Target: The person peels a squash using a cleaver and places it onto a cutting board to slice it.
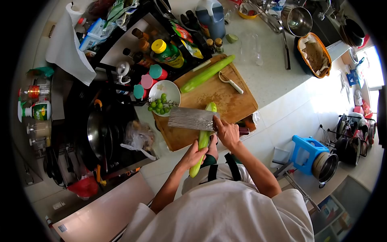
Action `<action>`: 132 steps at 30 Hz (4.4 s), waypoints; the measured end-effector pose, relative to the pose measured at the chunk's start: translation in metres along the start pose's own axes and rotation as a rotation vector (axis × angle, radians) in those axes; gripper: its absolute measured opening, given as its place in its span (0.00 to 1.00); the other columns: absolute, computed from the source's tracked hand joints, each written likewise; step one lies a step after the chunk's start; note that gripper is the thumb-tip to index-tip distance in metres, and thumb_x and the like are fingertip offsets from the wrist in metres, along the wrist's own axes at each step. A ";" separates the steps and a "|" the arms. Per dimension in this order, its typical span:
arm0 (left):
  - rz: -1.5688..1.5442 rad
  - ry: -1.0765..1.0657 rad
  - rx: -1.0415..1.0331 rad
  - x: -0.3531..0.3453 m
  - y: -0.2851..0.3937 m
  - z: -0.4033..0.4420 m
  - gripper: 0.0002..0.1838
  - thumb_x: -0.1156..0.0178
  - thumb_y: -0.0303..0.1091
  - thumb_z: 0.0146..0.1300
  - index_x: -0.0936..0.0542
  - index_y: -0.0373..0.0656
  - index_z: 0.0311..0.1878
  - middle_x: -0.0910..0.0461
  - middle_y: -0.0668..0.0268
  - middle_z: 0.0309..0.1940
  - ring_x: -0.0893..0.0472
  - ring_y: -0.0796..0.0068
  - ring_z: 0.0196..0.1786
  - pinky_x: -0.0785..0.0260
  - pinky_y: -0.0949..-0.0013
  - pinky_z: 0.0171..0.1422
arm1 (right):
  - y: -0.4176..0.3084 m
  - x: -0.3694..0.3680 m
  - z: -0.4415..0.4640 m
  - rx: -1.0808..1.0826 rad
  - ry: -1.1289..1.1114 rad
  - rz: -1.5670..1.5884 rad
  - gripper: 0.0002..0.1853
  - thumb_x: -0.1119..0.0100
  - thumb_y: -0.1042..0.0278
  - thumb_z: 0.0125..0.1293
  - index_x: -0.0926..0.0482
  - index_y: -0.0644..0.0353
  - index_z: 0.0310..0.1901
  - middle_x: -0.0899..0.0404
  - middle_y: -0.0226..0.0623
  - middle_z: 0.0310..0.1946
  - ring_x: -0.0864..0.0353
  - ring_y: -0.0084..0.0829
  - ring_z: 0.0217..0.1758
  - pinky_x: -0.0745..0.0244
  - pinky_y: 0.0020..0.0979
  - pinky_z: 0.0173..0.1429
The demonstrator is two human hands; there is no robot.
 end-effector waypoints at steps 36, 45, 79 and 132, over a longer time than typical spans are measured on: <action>0.576 0.165 -0.350 0.013 0.012 0.006 0.17 0.43 0.32 0.67 0.38 0.32 0.47 0.25 0.58 0.24 0.23 0.67 0.24 0.31 0.63 0.26 | 0.024 0.000 0.031 -0.090 -0.008 0.053 0.20 0.46 0.71 0.58 0.25 0.51 0.54 0.19 0.42 0.26 0.18 0.47 0.28 0.25 0.45 0.30; 0.568 0.179 -0.286 0.015 0.004 0.008 0.18 0.43 0.34 0.67 0.39 0.31 0.48 0.24 0.55 0.26 0.22 0.65 0.25 0.30 0.62 0.28 | 0.027 -0.009 0.028 -0.098 0.021 0.001 0.18 0.47 0.69 0.59 0.27 0.51 0.54 0.19 0.42 0.25 0.18 0.48 0.28 0.26 0.46 0.30; -0.329 -0.119 0.096 0.004 -0.002 -0.002 0.10 0.44 0.33 0.70 0.31 0.45 0.50 0.29 0.67 0.40 0.28 0.78 0.30 0.36 0.75 0.26 | 0.022 -0.005 0.033 -0.080 0.017 0.043 0.10 0.48 0.68 0.60 0.27 0.52 0.44 0.20 0.47 0.22 0.19 0.51 0.27 0.26 0.48 0.29; -0.475 -0.145 0.047 0.004 -0.007 -0.007 0.11 0.47 0.36 0.72 0.31 0.40 0.51 0.28 0.65 0.40 0.30 0.78 0.28 0.38 0.75 0.25 | 0.030 -0.002 0.043 -0.084 -0.094 -0.053 0.07 0.50 0.69 0.62 0.26 0.56 0.41 0.21 0.48 0.22 0.18 0.50 0.28 0.27 0.47 0.31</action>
Point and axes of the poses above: each hand's wrist, its own z-axis towards the middle knuckle, its own x-axis out of the back of the hand, y = z × x, the point moved 8 cm from there along z, towards the middle knuckle
